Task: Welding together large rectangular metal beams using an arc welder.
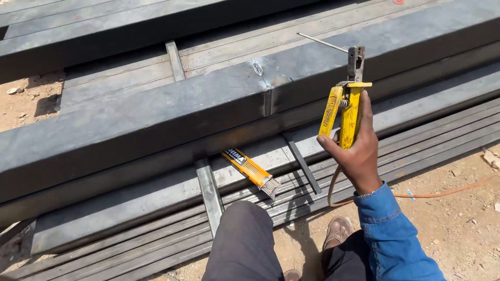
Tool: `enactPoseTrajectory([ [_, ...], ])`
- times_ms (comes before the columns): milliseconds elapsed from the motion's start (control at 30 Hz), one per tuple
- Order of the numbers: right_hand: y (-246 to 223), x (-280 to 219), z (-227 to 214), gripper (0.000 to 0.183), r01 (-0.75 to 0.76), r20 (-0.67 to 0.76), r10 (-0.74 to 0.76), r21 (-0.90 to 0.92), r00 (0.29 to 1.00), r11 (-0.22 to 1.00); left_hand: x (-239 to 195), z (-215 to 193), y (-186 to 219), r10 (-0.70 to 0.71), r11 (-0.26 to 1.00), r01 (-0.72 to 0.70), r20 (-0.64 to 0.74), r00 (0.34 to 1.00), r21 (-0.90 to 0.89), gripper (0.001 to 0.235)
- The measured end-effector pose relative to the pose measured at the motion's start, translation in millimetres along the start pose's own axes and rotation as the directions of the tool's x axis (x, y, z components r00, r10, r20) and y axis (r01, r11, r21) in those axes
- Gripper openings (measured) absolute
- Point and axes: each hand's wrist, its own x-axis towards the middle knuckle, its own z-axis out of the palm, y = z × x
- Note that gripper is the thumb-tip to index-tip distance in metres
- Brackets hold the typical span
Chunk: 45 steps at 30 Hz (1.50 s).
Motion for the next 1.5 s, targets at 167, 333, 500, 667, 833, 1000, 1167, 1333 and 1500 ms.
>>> enactPoseTrajectory([
  [167,-22.1,5.3,9.6,0.114,-0.023,0.100,0.029,-0.059,0.995,0.998,101.6,145.5,-159.9,0.017,0.999,-0.020,-0.056,0.998,-0.046,0.018],
  [333,-40.2,3.4,15.9,0.113,0.186,0.203,-0.134,-0.263,0.970,0.947,106.6,223.8,-244.2,-0.346,0.863,0.467,0.450,0.823,-0.191,0.067],
  [500,-54.6,5.8,31.7,0.119,0.041,0.269,0.047,-0.314,0.962,0.949,109.5,235.1,-248.3,-0.245,0.660,0.642,0.696,0.675,-0.390,0.087],
  [667,-40.8,-1.2,41.5,0.118,0.158,0.295,-0.046,-0.368,0.954,0.916,100.1,231.9,-257.4,-0.229,0.721,0.603,0.704,0.672,-0.341,0.091],
  [833,-43.4,2.7,46.5,0.117,0.155,0.295,-0.055,-0.328,0.954,0.932,100.8,233.5,-253.3,-0.267,0.839,0.490,0.606,0.749,-0.236,0.096],
  [1000,-41.3,3.1,50.4,0.120,0.136,0.305,-0.020,-0.364,0.952,0.921,102.8,231.6,-251.4,-0.298,0.827,0.516,0.606,0.738,-0.222,0.099],
  [1167,-38.9,1.5,52.1,0.120,0.159,0.306,-0.040,-0.376,0.951,0.913,104.3,230.3,-252.0,-0.284,0.808,0.528,0.612,0.738,-0.262,0.097],
  [1333,-36.3,0.8,51.6,0.121,0.164,0.325,-0.026,-0.403,0.945,0.901,103.0,232.0,-257.6,-0.297,0.816,0.525,0.605,0.739,-0.241,0.097],
  [1500,-37.5,0.3,49.9,0.120,0.174,0.330,-0.037,-0.394,0.943,0.902,100.5,233.3,-258.7,-0.263,0.808,0.514,0.605,0.752,-0.288,0.093],
])
